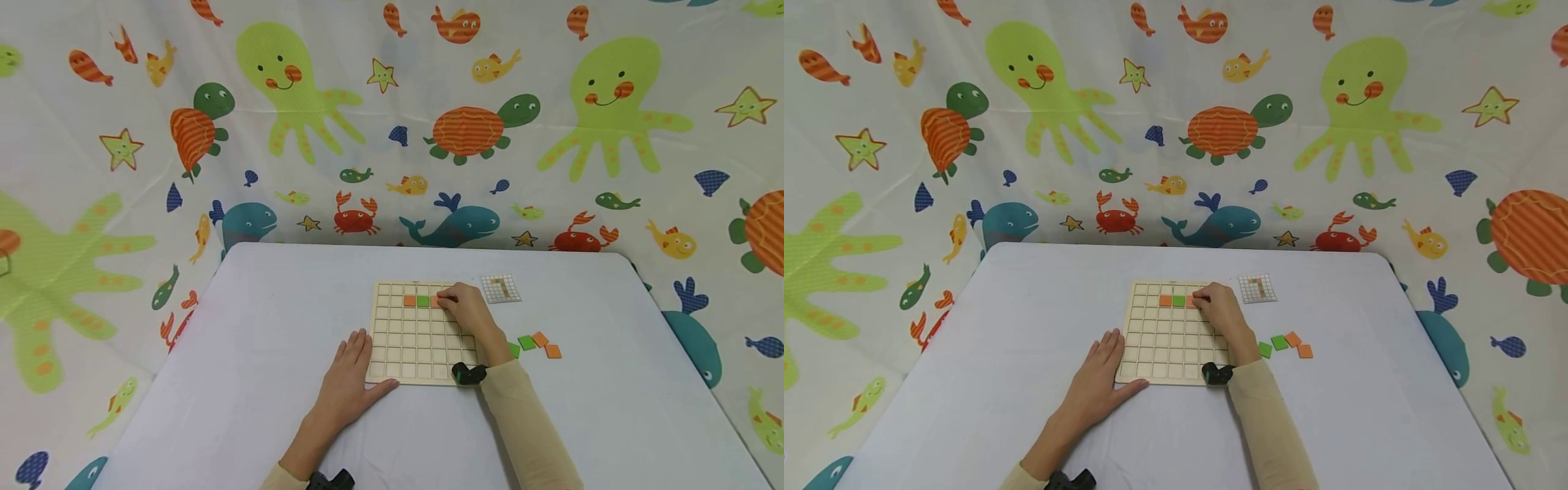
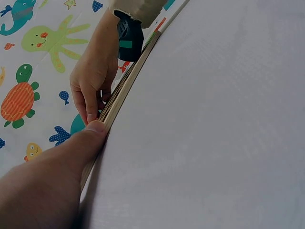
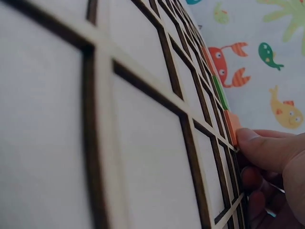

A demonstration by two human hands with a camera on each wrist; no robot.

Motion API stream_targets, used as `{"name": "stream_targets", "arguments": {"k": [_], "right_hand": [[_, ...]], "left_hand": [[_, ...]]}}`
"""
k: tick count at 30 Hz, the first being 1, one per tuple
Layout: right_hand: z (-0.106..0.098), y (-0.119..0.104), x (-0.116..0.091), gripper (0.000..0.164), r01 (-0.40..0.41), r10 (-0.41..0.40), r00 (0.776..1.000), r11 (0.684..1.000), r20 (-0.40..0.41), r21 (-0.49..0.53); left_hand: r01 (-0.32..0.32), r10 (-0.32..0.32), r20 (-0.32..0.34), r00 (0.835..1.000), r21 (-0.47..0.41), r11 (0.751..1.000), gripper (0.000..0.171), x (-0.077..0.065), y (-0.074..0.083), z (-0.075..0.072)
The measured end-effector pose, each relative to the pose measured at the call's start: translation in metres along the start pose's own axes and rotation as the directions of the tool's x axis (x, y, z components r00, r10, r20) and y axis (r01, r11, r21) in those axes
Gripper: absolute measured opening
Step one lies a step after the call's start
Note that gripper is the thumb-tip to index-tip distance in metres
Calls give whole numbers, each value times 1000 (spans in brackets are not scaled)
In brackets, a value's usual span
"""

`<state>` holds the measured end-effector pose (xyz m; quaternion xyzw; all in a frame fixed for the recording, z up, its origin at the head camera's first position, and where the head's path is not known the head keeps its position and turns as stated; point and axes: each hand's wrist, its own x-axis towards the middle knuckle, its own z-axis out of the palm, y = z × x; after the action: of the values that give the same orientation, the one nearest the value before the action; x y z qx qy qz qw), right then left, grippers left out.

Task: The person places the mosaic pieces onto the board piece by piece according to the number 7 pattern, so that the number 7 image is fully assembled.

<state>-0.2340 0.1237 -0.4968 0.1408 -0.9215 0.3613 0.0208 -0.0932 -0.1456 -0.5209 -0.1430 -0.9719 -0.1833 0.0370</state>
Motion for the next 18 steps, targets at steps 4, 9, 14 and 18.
{"name": "stream_targets", "arguments": {"k": [4, 9, 14, 18], "right_hand": [[0, 0, 1, 18, 21, -21, 1000, 999, 3, -33], [0, -1, 1, 18, 5, -5, 1000, 999, 13, -34], [-1, -1, -1, 20, -16, 17, 1000, 1000, 25, -19], [-1, -2, -3, 24, -36, 36, 999, 999, 34, -8]], "left_hand": [[4, -4, 8, 1000, -10, 1000, 102, 1, 0, 0], [12, -11, 18, 1000, -8, 1000, 103, 0, 0, 0], [16, -16, 23, 1000, -8, 1000, 103, -1, 1, 1], [14, -14, 16, 1000, -12, 1000, 102, -2, 2, 1]]}}
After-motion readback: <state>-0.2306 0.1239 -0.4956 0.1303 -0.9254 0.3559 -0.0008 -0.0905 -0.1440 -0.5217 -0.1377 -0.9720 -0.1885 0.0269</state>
